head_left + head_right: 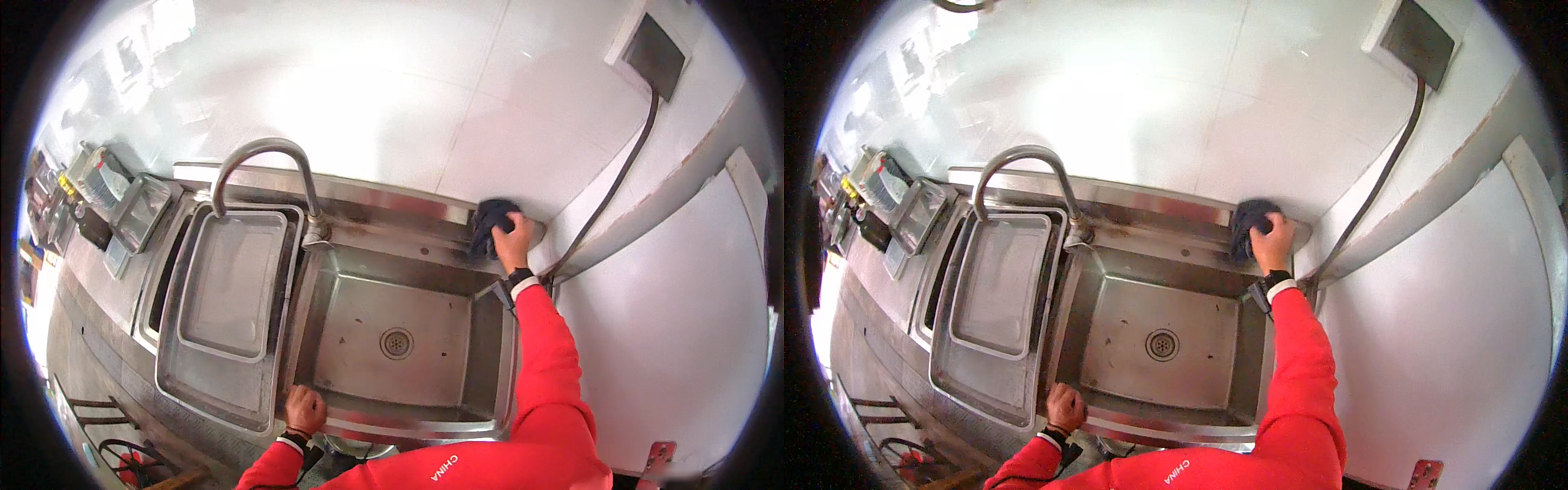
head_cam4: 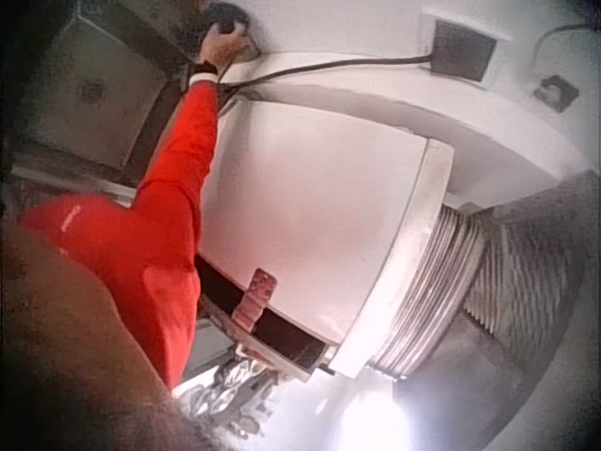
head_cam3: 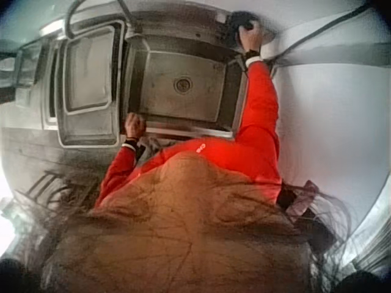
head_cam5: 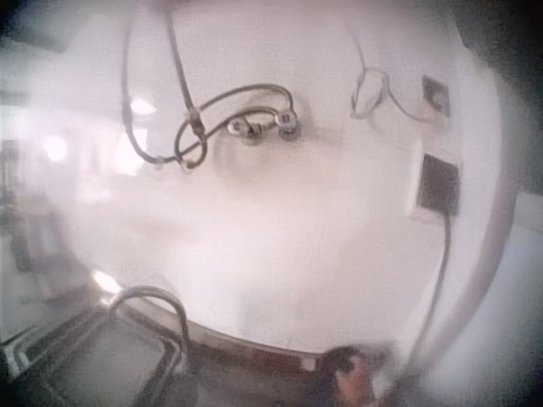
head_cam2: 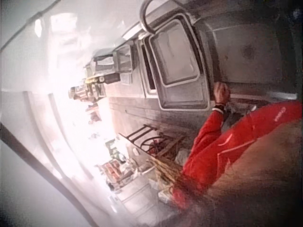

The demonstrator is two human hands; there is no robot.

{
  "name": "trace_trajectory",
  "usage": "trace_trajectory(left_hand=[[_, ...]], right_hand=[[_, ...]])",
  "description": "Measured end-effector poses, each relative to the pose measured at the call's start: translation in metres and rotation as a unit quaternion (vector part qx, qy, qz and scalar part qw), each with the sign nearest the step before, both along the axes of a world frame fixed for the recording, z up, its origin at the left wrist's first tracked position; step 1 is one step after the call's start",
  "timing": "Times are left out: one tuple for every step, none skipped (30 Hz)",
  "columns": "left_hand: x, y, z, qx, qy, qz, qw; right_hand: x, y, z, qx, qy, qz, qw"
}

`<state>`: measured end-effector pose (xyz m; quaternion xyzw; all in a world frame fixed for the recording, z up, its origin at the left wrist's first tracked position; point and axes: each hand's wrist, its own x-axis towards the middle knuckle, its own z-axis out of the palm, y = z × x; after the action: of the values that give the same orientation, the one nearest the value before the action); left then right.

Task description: The person wipes a stainless steel sink and countertop with a dark cloth, then scrubs and rinses a metal tray in the sink using a white brush and running water. The tray is wiped dry with the cloth and placed on the counter.

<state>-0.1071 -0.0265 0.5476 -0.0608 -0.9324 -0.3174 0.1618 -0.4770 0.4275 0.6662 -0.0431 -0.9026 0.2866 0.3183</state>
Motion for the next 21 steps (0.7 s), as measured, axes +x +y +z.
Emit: trace_trajectory(left_hand=[[0.000,0.000,0.000,0.008,0.016,-0.013,1.000],[0.001,-0.001,0.001,0.008,0.024,-0.017,1.000],[0.004,-0.003,0.003,0.003,0.020,-0.026,0.999],[0.004,-0.004,0.005,-0.008,0.027,-0.049,0.998],[0.005,-0.005,0.006,-0.026,0.012,-0.045,0.999],[0.006,-0.006,0.008,-0.032,0.013,-0.049,0.998],[0.006,-0.006,0.009,-0.038,0.004,-0.046,0.998],[0.007,-0.005,0.009,-0.041,-0.004,-0.046,0.998],[0.007,-0.006,0.011,-0.046,-0.013,-0.049,0.998],[0.008,-0.005,0.012,-0.045,-0.006,-0.045,0.998],[0.008,-0.005,0.012,-0.044,-0.001,-0.042,0.998],[0.008,-0.005,0.013,-0.047,-0.024,-0.037,0.998],[0.008,-0.005,0.013,-0.048,-0.022,-0.042,0.998],[0.008,-0.005,0.012,-0.053,-0.025,-0.044,0.997],[0.008,-0.005,0.012,-0.058,-0.038,-0.048,0.996],[0.007,-0.006,0.011,-0.064,-0.043,-0.051,0.996],[0.008,-0.005,0.010,-0.032,-0.044,-0.035,0.998],[0.007,-0.006,0.010,-0.039,-0.023,-0.030,0.999],[0.008,-0.005,0.010,-0.047,-0.026,-0.025,0.998],[0.009,-0.005,0.010,-0.053,-0.041,-0.024,0.997],[0.009,-0.004,0.011,-0.022,-0.045,-0.030,0.998]], right_hand=[[-0.009,-0.006,0.028,0.002,0.087,0.041,0.995],[-0.019,-0.015,0.061,0.005,0.164,0.055,0.985],[-0.035,-0.025,0.101,-0.002,0.213,0.074,0.974],[-0.048,-0.036,0.143,0.009,0.269,0.090,0.959],[-0.063,-0.047,0.187,0.099,0.350,0.089,0.927],[-0.076,-0.062,0.226,0.075,0.355,0.105,0.926],[-0.088,-0.080,0.256,0.121,0.392,0.081,0.908],[-0.098,-0.102,0.271,0.182,0.431,0.053,0.882],[-0.107,-0.128,0.271,0.207,0.414,-0.003,0.886],[-0.113,-0.148,0.266,0.248,0.406,-0.061,0.877],[-0.116,-0.165,0.251,0.263,0.376,-0.038,0.888],[-0.118,-0.182,0.228,0.266,0.362,0.018,0.893],[-0.118,-0.201,0.195,0.301,0.329,0.049,0.893],[-0.115,-0.218,0.159,0.304,0.303,0.132,0.893],[-0.106,-0.232,0.122,0.304,0.237,0.211,0.898],[-0.093,-0.237,0.088,0.297,0.204,0.276,0.891],[-0.083,-0.245,0.059,0.224,0.184,0.312,0.905],[-0.074,-0.255,0.033,0.155,0.113,0.331,0.924],[-0.065,-0.264,0.012,0.137,0.138,0.357,0.914],[-0.057,-0.271,-0.006,0.128,0.083,0.356,0.922],[-0.052,-0.279,-0.021,0.140,0.048,0.401,0.904]])
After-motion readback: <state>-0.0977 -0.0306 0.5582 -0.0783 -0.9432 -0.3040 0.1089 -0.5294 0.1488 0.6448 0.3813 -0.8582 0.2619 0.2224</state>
